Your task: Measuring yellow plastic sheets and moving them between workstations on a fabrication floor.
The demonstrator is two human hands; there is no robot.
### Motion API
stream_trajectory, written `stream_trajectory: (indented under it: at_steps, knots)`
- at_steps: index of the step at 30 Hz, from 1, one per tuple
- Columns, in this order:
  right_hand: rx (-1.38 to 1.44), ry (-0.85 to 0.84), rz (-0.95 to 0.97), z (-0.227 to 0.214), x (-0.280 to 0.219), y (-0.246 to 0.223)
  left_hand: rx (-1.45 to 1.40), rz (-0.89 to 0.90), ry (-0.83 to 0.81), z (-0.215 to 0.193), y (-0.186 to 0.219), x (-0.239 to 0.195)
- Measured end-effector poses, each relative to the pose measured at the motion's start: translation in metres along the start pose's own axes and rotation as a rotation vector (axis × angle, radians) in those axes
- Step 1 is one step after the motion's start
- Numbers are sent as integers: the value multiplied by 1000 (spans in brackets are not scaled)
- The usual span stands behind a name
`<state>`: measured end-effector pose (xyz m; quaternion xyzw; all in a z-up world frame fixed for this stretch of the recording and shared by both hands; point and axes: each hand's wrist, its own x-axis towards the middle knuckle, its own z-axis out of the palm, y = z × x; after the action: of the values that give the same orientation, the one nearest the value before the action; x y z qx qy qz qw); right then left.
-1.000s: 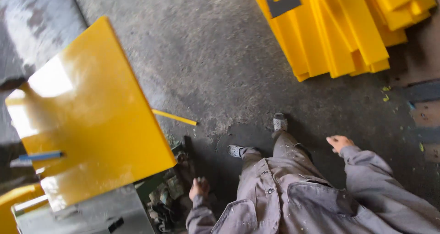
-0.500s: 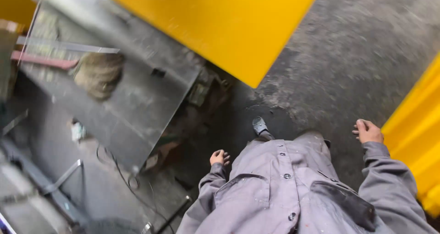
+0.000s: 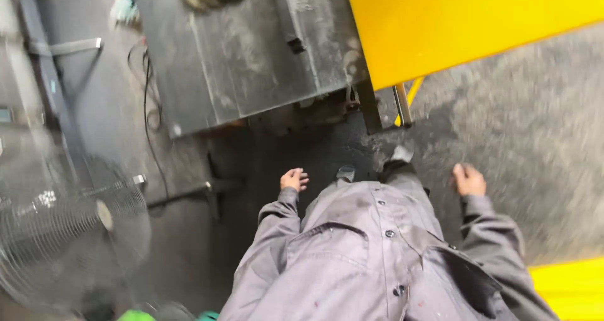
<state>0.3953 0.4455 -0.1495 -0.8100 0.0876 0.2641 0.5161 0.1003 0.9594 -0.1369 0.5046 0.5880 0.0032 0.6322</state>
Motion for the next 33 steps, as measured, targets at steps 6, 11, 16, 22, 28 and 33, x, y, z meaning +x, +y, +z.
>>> stream_trajectory:
  at_steps: [6,11,16,22,28,33]
  knots:
    - [-266,-310,424,-39,81,75,24,-124,212,32,-18,-41]
    - [-1002,-238,-328,-68,156,78,-320,-183,307,50,-31,-75]
    - [-400,-196,103,-39,126,-106,-258,-268,173,40,-59,-41]
    - [-172,-112,109,23,102,-139,-189,-307,157,21,16,25]
    - [-68,-126,244,70,73,-89,-60,-129,24,10,103,92]
    - [15,-26,385,86,41,-71,82,-50,-25,15,157,130]
